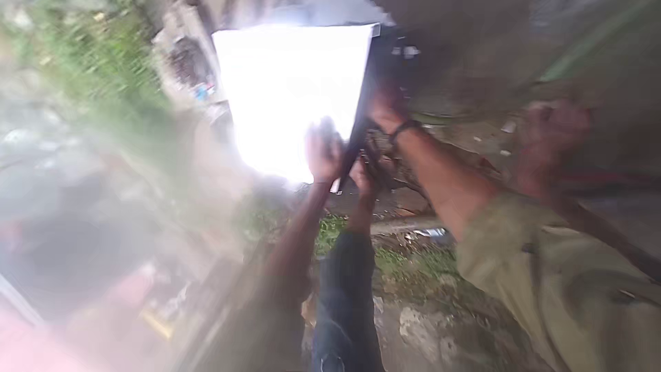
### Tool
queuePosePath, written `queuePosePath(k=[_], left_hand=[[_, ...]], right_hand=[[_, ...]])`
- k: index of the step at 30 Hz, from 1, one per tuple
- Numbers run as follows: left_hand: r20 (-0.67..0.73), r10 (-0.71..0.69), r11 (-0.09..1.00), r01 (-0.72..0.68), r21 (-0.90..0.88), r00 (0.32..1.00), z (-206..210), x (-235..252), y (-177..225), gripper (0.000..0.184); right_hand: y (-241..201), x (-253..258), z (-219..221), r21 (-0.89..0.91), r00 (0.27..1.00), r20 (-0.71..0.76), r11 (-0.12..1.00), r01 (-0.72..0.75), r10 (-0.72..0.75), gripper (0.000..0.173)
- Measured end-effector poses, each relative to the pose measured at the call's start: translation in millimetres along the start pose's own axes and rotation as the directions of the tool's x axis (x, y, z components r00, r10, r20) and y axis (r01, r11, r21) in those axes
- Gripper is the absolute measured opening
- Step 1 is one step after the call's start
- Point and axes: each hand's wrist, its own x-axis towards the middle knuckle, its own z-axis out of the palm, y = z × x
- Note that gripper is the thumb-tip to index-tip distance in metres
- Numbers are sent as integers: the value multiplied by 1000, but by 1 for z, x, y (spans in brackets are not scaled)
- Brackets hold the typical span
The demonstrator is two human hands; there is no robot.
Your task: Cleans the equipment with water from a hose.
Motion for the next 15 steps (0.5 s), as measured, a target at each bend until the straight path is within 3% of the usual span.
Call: queuePosePath(k=[5,7,9,11,15], left_hand=[[48,13,997,-16,75,999,-4,5,-4,50],[133,-35,996,23,88,990,-14,0,8,49],[115,-20,998,14,55,993,-12,2,8,51],[45,21,1000,-22,14,999,-4,6,1,53],[38,8,1000,-8,-13,999,-4,9,-3,51]], right_hand=[[24,16,22,-45,983,-6,982,182,-182,62],[33,22,19,-137,985,-39,977,163,-170,63],[46,29,16,-201,989,-50,971,129,-142,68],[52,28,13,-159,988,-30,977,145,-152,72],[34,15,14,-77,969,25,966,248,-246,67]])
